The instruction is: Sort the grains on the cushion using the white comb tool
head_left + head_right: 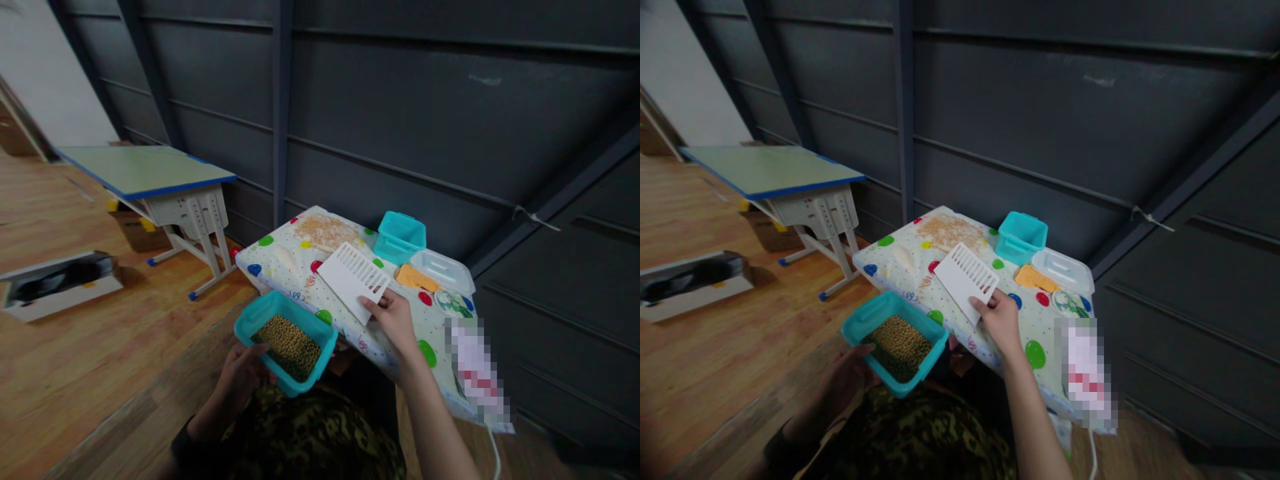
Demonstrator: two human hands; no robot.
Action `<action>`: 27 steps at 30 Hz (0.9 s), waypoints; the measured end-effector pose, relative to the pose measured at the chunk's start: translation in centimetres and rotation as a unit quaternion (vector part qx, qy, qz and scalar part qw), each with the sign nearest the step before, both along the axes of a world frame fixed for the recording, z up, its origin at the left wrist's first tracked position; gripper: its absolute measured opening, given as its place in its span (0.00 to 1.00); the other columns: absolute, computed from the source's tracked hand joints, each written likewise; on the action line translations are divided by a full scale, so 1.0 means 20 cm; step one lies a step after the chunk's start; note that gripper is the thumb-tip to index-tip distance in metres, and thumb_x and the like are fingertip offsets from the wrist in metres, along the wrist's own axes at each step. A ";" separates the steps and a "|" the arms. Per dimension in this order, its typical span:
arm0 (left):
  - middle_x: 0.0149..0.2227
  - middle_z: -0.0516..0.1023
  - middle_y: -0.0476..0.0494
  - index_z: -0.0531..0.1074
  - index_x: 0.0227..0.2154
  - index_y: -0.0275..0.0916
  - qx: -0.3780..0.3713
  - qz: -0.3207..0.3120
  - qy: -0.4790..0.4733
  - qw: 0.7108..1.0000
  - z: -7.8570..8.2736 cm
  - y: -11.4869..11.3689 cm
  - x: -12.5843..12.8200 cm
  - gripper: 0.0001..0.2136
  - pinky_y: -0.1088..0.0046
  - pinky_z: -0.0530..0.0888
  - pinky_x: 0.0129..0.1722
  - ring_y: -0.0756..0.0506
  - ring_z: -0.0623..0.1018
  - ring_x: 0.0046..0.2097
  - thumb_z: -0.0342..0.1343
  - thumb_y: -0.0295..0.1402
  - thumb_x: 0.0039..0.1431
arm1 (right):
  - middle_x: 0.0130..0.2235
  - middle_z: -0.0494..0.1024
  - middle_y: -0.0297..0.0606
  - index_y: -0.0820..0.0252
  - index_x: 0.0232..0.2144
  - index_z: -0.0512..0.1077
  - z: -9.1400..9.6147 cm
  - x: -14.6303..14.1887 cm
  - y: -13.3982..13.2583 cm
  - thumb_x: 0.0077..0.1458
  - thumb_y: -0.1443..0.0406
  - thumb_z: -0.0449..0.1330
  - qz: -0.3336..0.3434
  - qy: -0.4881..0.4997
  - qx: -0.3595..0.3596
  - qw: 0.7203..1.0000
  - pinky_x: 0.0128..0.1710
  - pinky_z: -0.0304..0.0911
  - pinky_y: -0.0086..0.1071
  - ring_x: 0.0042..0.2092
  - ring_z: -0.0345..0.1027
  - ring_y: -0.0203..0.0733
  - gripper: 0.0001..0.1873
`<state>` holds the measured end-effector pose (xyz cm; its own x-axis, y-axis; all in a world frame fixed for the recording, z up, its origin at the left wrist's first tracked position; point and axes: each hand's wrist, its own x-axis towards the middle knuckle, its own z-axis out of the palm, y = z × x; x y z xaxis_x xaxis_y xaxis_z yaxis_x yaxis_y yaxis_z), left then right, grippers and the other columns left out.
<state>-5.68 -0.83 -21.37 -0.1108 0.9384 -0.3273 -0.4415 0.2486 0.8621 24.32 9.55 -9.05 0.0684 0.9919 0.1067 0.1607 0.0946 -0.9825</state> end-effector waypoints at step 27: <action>0.11 0.76 0.42 0.71 0.08 0.43 0.024 0.011 -0.003 1.000 0.03 -0.02 0.01 0.22 0.73 0.63 0.11 0.46 0.72 0.11 0.70 0.45 0.49 | 0.43 0.91 0.48 0.58 0.40 0.85 -0.03 -0.03 -0.20 0.50 0.49 0.75 0.036 -0.029 -0.012 0.999 0.34 0.78 0.41 0.36 0.83 0.54 0.22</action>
